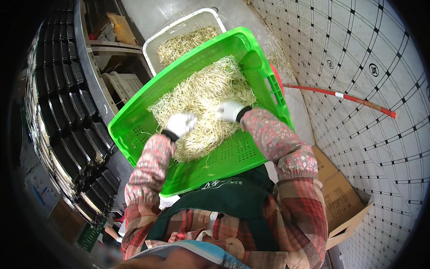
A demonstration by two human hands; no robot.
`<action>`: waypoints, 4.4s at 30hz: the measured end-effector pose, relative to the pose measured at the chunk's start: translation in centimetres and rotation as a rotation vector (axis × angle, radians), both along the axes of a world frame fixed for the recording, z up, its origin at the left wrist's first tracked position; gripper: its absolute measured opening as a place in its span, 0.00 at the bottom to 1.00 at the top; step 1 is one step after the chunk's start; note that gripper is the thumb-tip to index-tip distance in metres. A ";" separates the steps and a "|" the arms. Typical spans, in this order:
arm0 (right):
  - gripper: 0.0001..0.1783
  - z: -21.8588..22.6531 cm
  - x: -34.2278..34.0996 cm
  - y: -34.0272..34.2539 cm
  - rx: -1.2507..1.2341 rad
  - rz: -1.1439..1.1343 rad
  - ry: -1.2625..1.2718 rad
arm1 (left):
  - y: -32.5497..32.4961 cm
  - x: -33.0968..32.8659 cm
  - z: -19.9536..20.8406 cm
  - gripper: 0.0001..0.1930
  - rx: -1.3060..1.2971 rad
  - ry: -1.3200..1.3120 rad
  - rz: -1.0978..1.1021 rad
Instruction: The person scoops bean sprouts from a green basket into black plastic trays placed on a digital scale. After weighing, the filled trays are stacked on the right side of the table. The process is repeated continuously.
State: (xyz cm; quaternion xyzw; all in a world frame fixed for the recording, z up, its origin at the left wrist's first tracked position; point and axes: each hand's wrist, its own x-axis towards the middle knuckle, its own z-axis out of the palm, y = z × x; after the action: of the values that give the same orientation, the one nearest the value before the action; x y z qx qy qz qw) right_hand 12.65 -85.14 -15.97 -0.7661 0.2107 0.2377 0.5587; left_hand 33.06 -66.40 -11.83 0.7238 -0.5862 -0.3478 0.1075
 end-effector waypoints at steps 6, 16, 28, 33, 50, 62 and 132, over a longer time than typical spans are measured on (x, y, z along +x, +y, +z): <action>0.49 -0.4 2.6 -0.3 -0.495 -0.045 0.414 | -9.9 -0.5 -6.6 0.33 0.102 -0.151 -0.110; 0.66 4.0 -1.6 7.2 -0.480 0.278 0.210 | 2.2 -4.0 0.6 0.56 0.212 -0.209 -0.190; 0.45 -0.5 0.1 1.1 -0.379 0.124 0.260 | -3.0 -1.8 -4.9 0.47 0.368 -0.151 0.088; 0.33 0.1 0.1 -3.1 -0.488 -0.006 0.062 | 2.1 -0.6 -2.5 0.35 0.324 -0.167 0.095; 0.76 2.3 3.7 2.4 -0.630 0.143 0.180 | 2.8 -1.8 -1.1 0.64 0.146 -0.108 0.168; 0.63 -3.2 8.0 -0.8 -0.551 0.219 0.120 | -6.6 2.5 -6.9 0.60 0.459 -0.066 0.121; 0.60 0.1 6.1 8.0 -0.262 -0.149 -0.224 | 53.7 -9.9 3.9 0.21 -1.252 0.430 2.875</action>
State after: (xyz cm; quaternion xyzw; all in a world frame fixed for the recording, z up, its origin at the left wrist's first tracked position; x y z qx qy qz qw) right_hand 18.80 -77.19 -15.84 -0.8362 0.2325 0.0796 0.4902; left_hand 23.16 -12.70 -7.89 -0.4343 -0.5412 -0.2354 -0.6805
